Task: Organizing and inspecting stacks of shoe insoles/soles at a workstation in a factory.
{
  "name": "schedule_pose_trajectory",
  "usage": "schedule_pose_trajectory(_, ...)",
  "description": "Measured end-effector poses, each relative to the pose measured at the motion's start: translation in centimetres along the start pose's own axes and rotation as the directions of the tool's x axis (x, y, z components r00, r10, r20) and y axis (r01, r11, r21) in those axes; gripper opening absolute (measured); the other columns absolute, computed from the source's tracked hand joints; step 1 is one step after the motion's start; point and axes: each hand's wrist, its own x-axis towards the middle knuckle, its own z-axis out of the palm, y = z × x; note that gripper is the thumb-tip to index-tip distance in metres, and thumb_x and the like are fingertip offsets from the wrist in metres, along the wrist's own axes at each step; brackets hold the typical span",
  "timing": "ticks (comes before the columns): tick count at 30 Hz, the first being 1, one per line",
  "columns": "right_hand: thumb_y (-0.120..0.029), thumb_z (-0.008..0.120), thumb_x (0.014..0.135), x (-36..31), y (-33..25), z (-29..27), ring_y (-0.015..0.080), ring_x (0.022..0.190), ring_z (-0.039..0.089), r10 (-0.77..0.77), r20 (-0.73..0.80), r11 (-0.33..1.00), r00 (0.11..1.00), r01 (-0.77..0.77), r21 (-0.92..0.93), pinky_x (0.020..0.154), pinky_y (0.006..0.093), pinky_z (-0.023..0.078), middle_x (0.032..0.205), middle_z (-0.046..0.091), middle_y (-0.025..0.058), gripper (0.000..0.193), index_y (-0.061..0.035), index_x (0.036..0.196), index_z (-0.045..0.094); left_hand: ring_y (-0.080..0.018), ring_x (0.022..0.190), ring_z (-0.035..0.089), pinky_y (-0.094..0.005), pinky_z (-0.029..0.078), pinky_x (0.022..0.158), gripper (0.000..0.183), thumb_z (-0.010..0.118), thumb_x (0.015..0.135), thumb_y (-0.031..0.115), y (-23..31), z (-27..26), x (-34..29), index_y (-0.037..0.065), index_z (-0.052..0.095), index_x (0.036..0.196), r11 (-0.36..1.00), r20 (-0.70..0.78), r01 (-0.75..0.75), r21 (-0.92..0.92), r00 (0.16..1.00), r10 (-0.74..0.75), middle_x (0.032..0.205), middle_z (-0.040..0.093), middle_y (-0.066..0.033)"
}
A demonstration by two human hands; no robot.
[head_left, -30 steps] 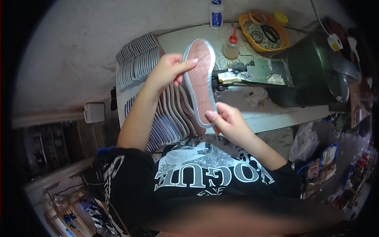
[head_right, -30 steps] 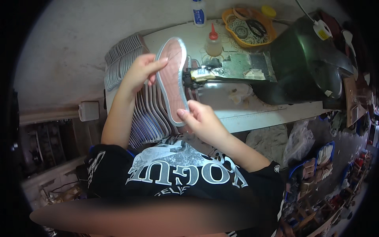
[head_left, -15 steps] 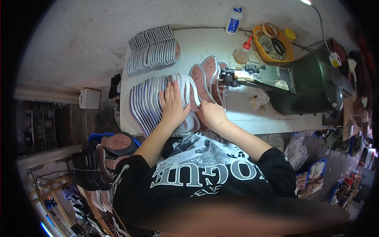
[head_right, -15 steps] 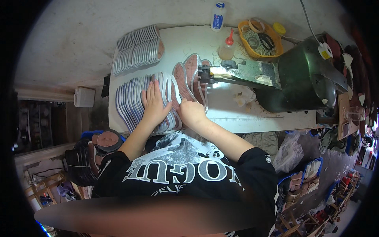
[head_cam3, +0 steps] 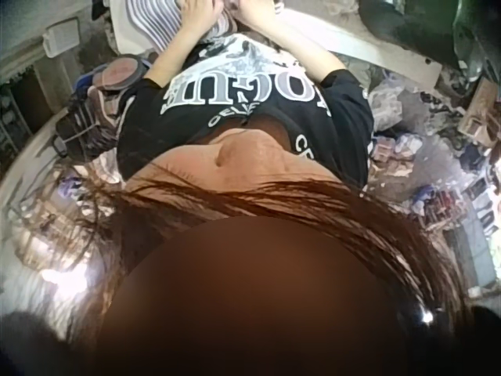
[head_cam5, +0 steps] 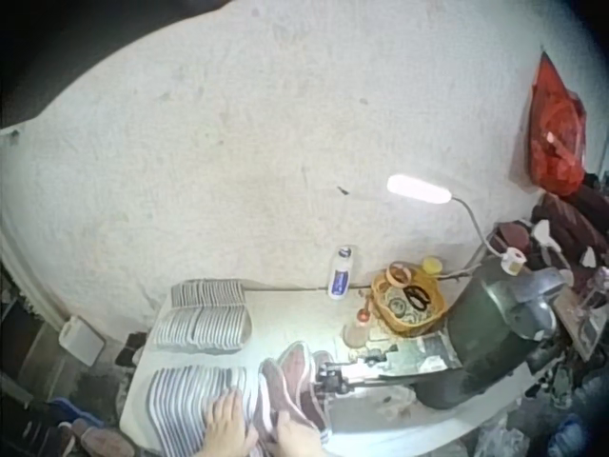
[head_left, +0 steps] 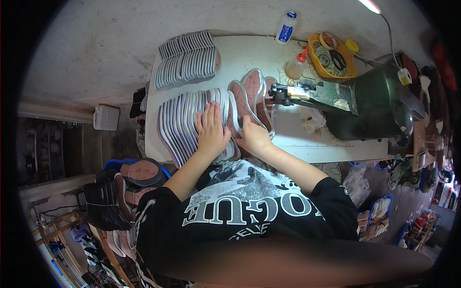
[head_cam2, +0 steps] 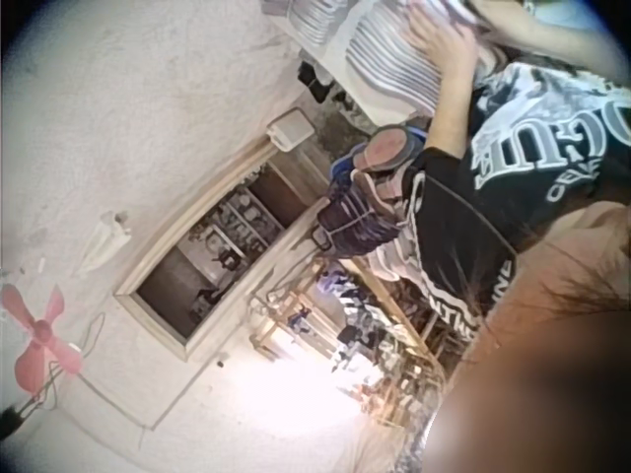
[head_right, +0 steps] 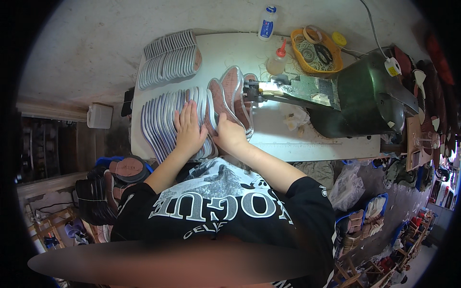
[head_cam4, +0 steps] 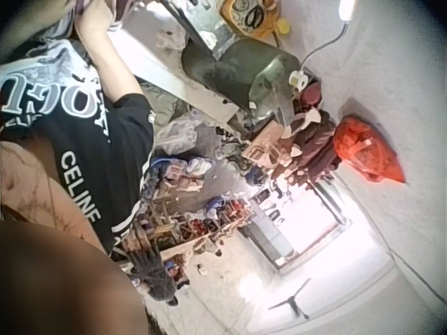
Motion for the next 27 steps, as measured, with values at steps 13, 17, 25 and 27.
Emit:
schedule_pose_trajectory(13,-0.018,0.064,0.085,-4.4,-0.3,-9.4,0.0087,0.066,0.055,-0.261,0.115,0.864,0.958,0.178,0.47,0.057,0.0283,0.044,0.07,0.059,0.0083,0.022,0.0028,0.092,0.062,-0.0198,0.111,0.053,-0.0352,0.042,0.096,0.054,0.067,0.086,0.028,3.1,-4.0,3.7,0.0,0.043,0.126,-0.457,0.415,0.3,-0.838,0.893,-0.174,0.117,0.055,-0.0101)
schedule_pose_trajectory(17,-0.051,0.054,0.089,-3.3,2.9,-7.4,0.0085,0.08,0.059,-0.355,0.159,-0.118,0.921,-0.213,0.97,0.067,0.0226,0.048,0.097,0.062,0.0024,0.056,-0.0017,0.116,0.052,-0.0162,0.095,0.061,-0.0307,0.053,0.08,0.055,0.073,0.081,0.023,5.7,-5.2,6.9,0.001,0.043,0.122,-0.599,0.49,0.373,-0.708,0.871,-0.037,0.102,0.06,-0.0076)
schedule_pose_trajectory(25,-0.032,0.069,0.084,-1.6,5.8,-6.6,0.0098,0.084,0.062,-0.381,-0.052,-0.146,0.923,-0.005,0.989,0.073,0.0227,0.052,0.098,0.064,0.0037,0.041,-0.0021,0.111,0.058,-0.0135,0.092,0.061,-0.0264,0.052,0.081,0.056,0.071,0.082,0.022,10.4,-6.2,9.2,-0.001,0.042,0.123,-0.49,0.337,0.335,-0.805,0.938,0.087,0.107,0.059,-0.0089)
schedule_pose_trajectory(27,-0.019,0.066,0.087,-2.6,5.5,-10.1,0.0087,0.071,0.062,-0.308,0.032,0.089,0.951,-0.005,0.996,0.062,0.0217,0.053,0.091,0.065,0.004,0.026,-0.0011,0.105,0.063,-0.0141,0.094,0.061,-0.028,0.051,0.082,0.053,0.071,0.08,0.009,9.8,-6.5,9.6,-0.002,0.044,0.124,-0.517,0.35,0.357,-0.778,0.929,0.115,0.107,0.06,-0.0085)
